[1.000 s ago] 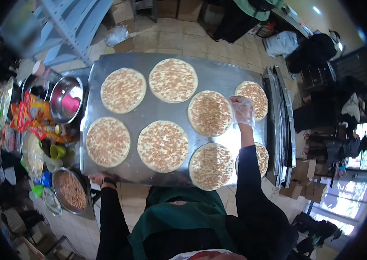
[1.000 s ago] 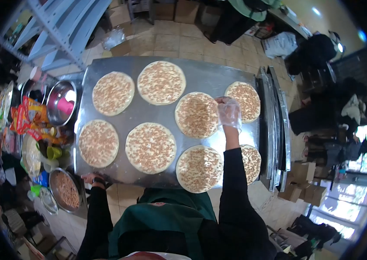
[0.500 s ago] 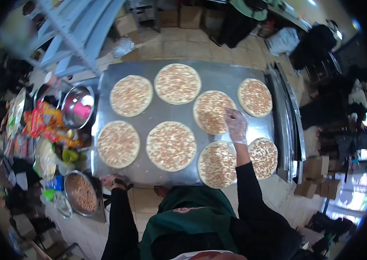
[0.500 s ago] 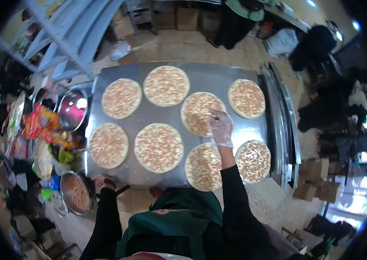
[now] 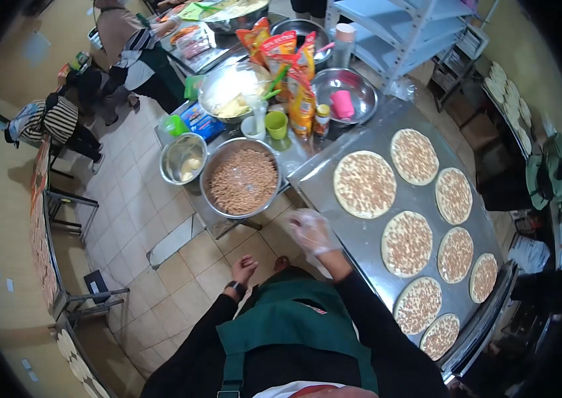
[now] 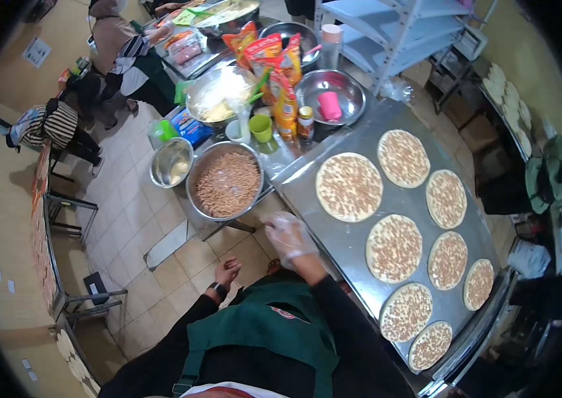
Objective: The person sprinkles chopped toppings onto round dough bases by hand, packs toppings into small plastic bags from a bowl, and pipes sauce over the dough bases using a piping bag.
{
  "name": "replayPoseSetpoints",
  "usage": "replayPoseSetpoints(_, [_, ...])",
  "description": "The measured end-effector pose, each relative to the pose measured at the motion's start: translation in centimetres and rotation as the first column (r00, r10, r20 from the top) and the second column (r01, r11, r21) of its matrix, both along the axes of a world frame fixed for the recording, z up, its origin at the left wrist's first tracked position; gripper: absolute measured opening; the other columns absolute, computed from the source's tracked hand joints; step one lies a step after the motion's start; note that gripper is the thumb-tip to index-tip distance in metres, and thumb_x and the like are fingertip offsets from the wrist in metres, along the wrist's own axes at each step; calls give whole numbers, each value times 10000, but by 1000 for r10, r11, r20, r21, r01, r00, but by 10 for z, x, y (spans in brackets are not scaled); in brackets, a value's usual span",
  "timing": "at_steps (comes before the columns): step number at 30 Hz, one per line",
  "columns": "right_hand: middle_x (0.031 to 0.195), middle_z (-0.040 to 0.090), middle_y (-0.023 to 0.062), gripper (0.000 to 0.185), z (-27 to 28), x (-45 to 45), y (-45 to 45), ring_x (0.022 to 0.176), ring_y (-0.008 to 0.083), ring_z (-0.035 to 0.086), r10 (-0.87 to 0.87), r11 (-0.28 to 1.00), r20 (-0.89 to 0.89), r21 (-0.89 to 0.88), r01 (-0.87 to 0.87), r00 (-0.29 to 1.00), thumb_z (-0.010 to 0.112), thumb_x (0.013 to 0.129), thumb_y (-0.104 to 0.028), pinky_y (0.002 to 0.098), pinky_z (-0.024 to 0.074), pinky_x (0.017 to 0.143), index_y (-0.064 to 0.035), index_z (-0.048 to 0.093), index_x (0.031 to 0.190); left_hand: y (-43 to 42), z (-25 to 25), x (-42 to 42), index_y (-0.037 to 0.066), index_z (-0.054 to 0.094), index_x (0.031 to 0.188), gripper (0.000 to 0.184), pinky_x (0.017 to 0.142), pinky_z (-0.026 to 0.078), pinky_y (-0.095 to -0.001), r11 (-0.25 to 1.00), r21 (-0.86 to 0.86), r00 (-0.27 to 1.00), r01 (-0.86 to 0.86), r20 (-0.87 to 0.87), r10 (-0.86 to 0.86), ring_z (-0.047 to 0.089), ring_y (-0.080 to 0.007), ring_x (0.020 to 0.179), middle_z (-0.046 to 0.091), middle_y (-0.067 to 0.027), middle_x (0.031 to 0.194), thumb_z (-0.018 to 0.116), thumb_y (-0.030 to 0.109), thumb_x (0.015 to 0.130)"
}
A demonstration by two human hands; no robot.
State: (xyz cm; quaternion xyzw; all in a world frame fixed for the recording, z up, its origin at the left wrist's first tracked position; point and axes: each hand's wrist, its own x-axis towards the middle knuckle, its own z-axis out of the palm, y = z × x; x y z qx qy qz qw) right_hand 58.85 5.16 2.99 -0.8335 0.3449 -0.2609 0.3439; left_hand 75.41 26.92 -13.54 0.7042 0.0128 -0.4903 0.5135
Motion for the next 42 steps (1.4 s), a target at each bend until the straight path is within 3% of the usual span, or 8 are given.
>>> replayPoseSetpoints(9, [726,623,151,112,-72,193,-12,729,290,620,137,933,-484,-229,-277,864,581,699,-139,411,485,670,-49,648,703,216,-39,109,143,515,940,154,599,460,-239,777,268,779,-570,-124,615,538,-113,702,550,17,814,552,270,862])
replayPoseSetpoints(16, [781,636,133,128,-111,198,-22,810,303,632,139,946,-253,-253,-204,957,563,737,-147,423,467,767,-69,649,790,169,-29,87,112,494,1005,213,612,467,-255,893,327,922,-309,-129,366,547,-148,745,549,-13,865,557,261,866])
replayPoseSetpoints(20, [797,643,125,111,-87,215,-65,766,248,634,396,882,-628,59,-467,670,615,737,-107,346,509,731,-65,648,834,128,-22,92,95,482,1042,249,620,470,-264,952,277,980,-132,-107,167,552,-168,769,549,-30,894,559,256,868])
replayPoseSetpoints(23, [827,640,87,146,-148,197,-65,762,175,624,-330,133,593,799,-586,735,643,772,-105,285,521,702,-49,637,907,96,-12,94,82,473,1070,277,625,473,-270,976,216,997,-18,-65,33,555,-183,787,549,-43,915,561,252,870])
replayPoseSetpoints(26, [887,627,62,176,-70,127,-83,784,132,606,-380,78,631,751,-656,677,651,798,-95,248,520,710,-13,611,949,71,-4,91,69,464,1098,305,631,475,-277,985,156,997,77,-12,-76,559,-198,806,548,-56,937,563,248,872])
replayPoseSetpoints(30, [984,632,92,307,-10,-25,-115,851,126,606,-304,570,571,750,-335,762,659,792,-100,234,505,714,27,584,1061,50,3,70,52,452,1135,343,638,479,-286,980,68,980,186,65,-190,564,-218,830,548,-73,966,565,243,874])
replayPoseSetpoints(37, [904,632,149,184,-67,-342,-206,795,201,619,-791,534,398,819,208,464,600,772,-95,286,507,680,46,573,887,24,-28,22,25,436,1181,423,710,487,-324,947,180,961,266,-127,-245,571,-260,894,509,-127,1086,611,199,838])
replayPoseSetpoints(42, [947,646,124,195,-74,-440,-270,855,219,616,-634,685,-228,277,674,739,568,793,-189,332,488,785,-38,642,891,6,-10,-30,24,436,1185,428,730,476,-331,900,315,953,303,-122,-278,565,-262,907,510,-132,1088,614,191,834])
